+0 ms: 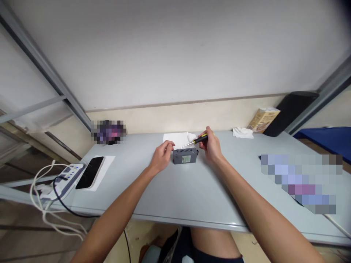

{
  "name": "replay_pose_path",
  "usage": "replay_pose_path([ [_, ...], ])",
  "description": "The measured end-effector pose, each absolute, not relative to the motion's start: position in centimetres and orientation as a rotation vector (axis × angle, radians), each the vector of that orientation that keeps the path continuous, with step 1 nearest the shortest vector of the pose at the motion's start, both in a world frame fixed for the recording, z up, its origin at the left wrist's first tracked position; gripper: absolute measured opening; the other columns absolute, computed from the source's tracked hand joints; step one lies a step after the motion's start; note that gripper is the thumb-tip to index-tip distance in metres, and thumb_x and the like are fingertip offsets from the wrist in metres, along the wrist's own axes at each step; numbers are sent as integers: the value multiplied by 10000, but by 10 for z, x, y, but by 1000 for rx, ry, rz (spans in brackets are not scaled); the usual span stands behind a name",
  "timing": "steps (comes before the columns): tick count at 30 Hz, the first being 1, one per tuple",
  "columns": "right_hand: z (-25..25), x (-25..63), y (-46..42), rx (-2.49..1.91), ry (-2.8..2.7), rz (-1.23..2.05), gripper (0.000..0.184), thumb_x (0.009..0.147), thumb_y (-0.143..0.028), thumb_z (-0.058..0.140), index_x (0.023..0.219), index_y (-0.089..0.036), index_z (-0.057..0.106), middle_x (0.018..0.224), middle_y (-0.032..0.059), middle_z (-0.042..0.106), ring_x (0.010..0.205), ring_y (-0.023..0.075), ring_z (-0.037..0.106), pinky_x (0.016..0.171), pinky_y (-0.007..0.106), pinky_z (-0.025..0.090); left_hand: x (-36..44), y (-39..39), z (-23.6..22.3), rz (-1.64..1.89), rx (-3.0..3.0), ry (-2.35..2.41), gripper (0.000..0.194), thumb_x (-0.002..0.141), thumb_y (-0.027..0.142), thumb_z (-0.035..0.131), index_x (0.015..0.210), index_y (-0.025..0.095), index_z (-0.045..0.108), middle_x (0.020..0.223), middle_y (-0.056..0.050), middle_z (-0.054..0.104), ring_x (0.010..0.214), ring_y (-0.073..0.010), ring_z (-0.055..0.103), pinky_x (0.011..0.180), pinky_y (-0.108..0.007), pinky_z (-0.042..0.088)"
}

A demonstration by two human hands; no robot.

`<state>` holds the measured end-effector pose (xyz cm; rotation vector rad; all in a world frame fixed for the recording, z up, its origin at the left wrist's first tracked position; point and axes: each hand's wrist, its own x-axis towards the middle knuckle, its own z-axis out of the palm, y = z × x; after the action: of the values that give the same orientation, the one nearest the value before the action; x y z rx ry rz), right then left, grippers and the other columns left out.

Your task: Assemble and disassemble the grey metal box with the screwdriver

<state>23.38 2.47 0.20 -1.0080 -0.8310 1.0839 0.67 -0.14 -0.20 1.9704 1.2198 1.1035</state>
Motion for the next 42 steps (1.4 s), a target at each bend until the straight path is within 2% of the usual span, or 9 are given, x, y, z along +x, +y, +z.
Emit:
replay_pose_path([
  [7, 3, 230, 24, -994, -827, 1106, 576, 832, -757, 648, 664, -209, 602, 403, -42, 452, 376, 80, 371, 393, 233, 245, 10, -7, 5, 1175, 1957, 1041, 257, 1042, 341, 455, 1043, 188, 661, 1025, -74, 712, 964, -208, 651, 813, -304, 488],
  [16, 4, 226, 22, -1017, -835, 1116, 565, 814, -752, 663, 651, -216, 594, 384, -39, 440, 372, 86, 356, 386, 231, 235, 9, -8, 7, 1143, 1946, 1000, 246, 1010, 321, 483, 1059, 177, 677, 1033, -77, 710, 965, -217, 636, 847, -325, 471],
  [25, 2, 228, 23, -996, -806, 1162, 442, 825, -611, 671, 654, -207, 615, 399, -35, 453, 391, 87, 364, 411, 232, 268, 6, -4, 4, 1127, 1930, 943, 210, 960, 274, 524, 1064, 179, 679, 1047, -75, 706, 951, -216, 624, 861, -334, 460],
  [32, 1, 230, 24, -974, -796, 1173, 406, 822, -571, 669, 647, -210, 606, 418, -40, 451, 393, 85, 366, 412, 228, 271, 4, 0, 4, 1120, 1880, 912, 155, 933, 261, 533, 931, 175, 661, 990, -63, 679, 936, -216, 603, 876, -345, 440],
  [42, -1, 231, 25, -948, -805, 1210, 402, 791, -561, 694, 629, -206, 599, 443, -44, 442, 381, 74, 366, 404, 225, 261, 6, -2, 7, 1094, 1941, 898, 132, 915, 234, 542, 879, 181, 657, 965, -63, 664, 925, -211, 595, 842, -333, 443],
])
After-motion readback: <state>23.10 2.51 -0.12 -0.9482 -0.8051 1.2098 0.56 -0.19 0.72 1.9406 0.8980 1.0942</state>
